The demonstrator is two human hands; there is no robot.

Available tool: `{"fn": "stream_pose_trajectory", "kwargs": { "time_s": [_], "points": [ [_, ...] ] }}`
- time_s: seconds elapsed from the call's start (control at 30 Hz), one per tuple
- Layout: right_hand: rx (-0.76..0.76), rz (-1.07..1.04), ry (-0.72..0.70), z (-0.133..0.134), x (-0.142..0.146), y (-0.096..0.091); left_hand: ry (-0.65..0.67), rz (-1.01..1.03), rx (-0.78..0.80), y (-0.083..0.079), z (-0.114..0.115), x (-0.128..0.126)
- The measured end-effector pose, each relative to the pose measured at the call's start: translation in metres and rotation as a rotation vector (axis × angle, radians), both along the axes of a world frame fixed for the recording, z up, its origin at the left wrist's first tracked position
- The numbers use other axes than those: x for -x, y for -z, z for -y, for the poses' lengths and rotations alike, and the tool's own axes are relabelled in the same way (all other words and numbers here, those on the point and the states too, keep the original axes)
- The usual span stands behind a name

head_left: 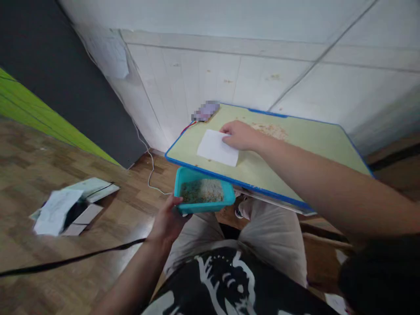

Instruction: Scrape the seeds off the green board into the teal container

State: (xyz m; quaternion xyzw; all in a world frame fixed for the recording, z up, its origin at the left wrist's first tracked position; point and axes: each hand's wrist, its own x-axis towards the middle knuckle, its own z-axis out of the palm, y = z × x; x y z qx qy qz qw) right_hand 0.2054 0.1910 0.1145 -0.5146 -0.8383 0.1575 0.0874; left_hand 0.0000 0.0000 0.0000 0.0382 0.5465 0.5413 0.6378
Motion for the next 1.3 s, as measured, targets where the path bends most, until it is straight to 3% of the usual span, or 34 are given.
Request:
{"fn": "stream_pose_trajectory", "kwargs": {
  "time_s": [0.33, 0.63, 0.83, 1.03, 1.17, 1.3],
  "points": [
    [0.054, -0.065, -0.171, 0.027, 0.002, -0.008, 0.028, 0.040, -0.018, -0.008, 0.001, -0.001],
    [-0.079, -0.088, 0.002, 0.027, -0.027, -0.007, 0.086, 0.035, -0.054, -0.008, 0.005, -0.003],
    [0.101, -0.029, 0.026, 0.028, -0.021, 0.004, 0.123, 0.041, -0.067, -0.005, 0.006, -0.010],
    [0.121, -0.068, -0.046, 0.036, -0.019, -0.001, 0.181, 0.046, -0.046, -0.010, 0.010, -0.020],
    [0.026, -0.110, -0.069, 0.043, -0.036, -0.010, 0.196, 0.048, -0.032, -0.011, 0.010, -0.026],
    [-0.070, -0.149, 0.005, 0.048, -0.078, -0.015, 0.193, 0.062, -0.020, -0.011, 0.009, -0.032]
  ]
}}
